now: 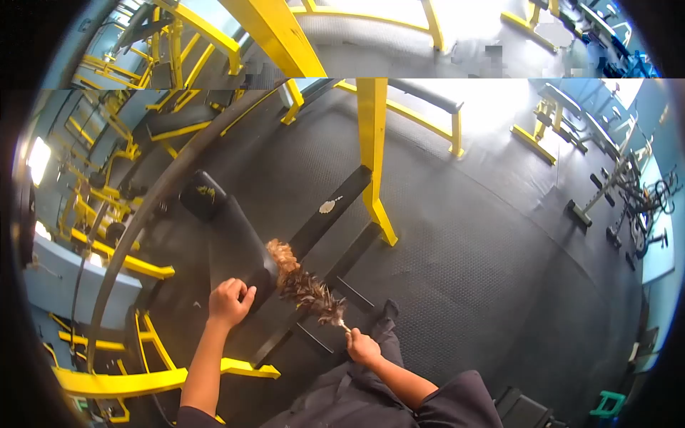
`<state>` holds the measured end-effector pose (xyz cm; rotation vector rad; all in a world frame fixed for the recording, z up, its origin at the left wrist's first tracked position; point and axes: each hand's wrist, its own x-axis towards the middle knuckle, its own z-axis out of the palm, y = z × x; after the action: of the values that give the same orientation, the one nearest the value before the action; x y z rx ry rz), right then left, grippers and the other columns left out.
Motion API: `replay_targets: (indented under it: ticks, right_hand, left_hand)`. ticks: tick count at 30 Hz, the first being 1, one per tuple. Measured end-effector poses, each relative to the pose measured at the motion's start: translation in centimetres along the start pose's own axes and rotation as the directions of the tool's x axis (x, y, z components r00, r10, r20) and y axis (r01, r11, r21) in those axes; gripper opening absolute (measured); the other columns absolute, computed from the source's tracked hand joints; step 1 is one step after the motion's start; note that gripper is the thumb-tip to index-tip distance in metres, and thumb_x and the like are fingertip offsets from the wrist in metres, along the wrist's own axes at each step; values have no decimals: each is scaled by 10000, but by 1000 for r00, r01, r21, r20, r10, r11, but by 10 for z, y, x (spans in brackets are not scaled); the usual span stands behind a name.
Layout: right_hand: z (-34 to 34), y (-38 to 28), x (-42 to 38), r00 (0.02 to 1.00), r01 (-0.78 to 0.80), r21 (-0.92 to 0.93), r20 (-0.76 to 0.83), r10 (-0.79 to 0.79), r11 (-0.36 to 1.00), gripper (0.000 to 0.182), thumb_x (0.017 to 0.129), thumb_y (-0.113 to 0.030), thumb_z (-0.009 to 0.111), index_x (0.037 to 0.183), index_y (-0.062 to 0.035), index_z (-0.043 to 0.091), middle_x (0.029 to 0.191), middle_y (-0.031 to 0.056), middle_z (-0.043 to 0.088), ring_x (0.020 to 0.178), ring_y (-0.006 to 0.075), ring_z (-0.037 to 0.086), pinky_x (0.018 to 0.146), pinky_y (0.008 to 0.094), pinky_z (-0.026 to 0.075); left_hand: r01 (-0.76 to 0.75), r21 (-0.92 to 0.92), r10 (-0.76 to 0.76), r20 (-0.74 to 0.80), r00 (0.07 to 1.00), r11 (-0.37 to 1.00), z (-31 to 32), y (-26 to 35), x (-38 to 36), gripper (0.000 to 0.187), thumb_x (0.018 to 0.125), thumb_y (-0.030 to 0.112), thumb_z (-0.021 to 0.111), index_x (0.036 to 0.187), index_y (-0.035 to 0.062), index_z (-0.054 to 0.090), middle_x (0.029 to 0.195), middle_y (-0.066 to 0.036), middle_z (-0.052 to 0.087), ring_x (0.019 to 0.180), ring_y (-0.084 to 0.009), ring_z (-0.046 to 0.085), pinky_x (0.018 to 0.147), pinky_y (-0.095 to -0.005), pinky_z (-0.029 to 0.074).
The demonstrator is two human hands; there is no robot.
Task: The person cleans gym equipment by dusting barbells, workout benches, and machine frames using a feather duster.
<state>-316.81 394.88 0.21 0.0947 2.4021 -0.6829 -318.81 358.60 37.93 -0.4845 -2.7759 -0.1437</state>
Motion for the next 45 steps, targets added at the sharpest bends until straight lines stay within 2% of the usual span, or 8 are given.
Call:
replay_targets:
  ticks: [5, 16, 19, 23, 27, 35, 42, 45]
  right_hand:
    - [-30, 9, 117, 888, -183, 208, -385, 252, 961, 364, 945, -164, 492, 1293, -201, 592, 910, 229, 674, 814, 431, 676, 715, 515, 548]
    - [87, 4, -91, 912, -253, 284, 388, 130, 925, 348, 971, -234, 456, 1284, -199, 603, 1139, 220, 660, 1074, 391, 633, 942, 486, 495]
    - [96, 13, -87, 981, -129, 714, -8, 193, 688, 378, 989, -139, 468, 1351, -77, 558, 1351, 220, 553, 1275, 330, 530, 1077, 392, 415]
    - [96, -10, 29, 924, -120, 703, -180, 339, 701, 379, 1013, -204, 464, 1342, -32, 539, 1109, 187, 673, 1039, 285, 643, 927, 391, 476]
    - [86, -104, 52, 865, -462, 839, 356, 353, 287, 274, 1009, -201, 467, 1191, -27, 576, 693, 100, 568, 548, 214, 557, 535, 410, 493]
    - [151, -102, -116, 856, -416, 722, 104, 507, 553, 358, 1002, -141, 463, 1322, -8, 555, 1171, 243, 661, 1106, 309, 643, 933, 370, 475]
    - [181, -137, -129, 838, -447, 783, 196, 510, 433, 311, 1005, -175, 481, 1236, -2, 597, 941, 177, 686, 841, 238, 644, 780, 372, 491]
    - [208, -159, -166, 951, -275, 660, 80, 299, 699, 309, 978, -198, 500, 1242, -79, 608, 1042, 249, 663, 1031, 383, 653, 860, 412, 506]
  left_hand:
    - [20, 11, -21, 113, 993, 1000, -4, -14, -18, 238, 784, 97, 662, 705, 99, 438, 720, -87, 383, 711, -259, 386, 643, -398, 327]
    - [20, 138, -45, 183, 982, 990, -14, -19, -32, 257, 800, 154, 639, 739, 133, 391, 822, -82, 347, 771, -254, 366, 711, -403, 326]
    - [23, 139, -47, 171, 984, 990, -12, -19, -31, 262, 805, 149, 633, 733, 130, 382, 824, -85, 346, 764, -253, 364, 707, -401, 323]
    - [-5, 168, -23, 164, 986, 986, -9, -10, -18, 256, 815, 127, 617, 727, 122, 377, 768, -72, 328, 745, -245, 349, 685, -394, 309]
    - [22, 152, -43, 139, 989, 988, -6, -7, -15, 262, 818, 117, 626, 717, 110, 384, 755, -73, 338, 733, -242, 351, 668, -388, 306]
    - [-4, 11, 3, 61, 998, 1000, 2, -2, -1, 263, 788, 54, 688, 696, 82, 442, 683, -55, 405, 681, -240, 392, 601, -362, 344]
    - [1, -102, -8, -74, 997, 995, 7, 2, 8, 282, 800, 62, 705, 664, 59, 458, 696, -68, 431, 616, -240, 453, 557, -359, 365]
    - [-12, -85, 4, -99, 995, 996, 8, 1, 7, 284, 812, 111, 706, 668, 56, 467, 704, -62, 443, 625, -244, 479, 572, -369, 389]
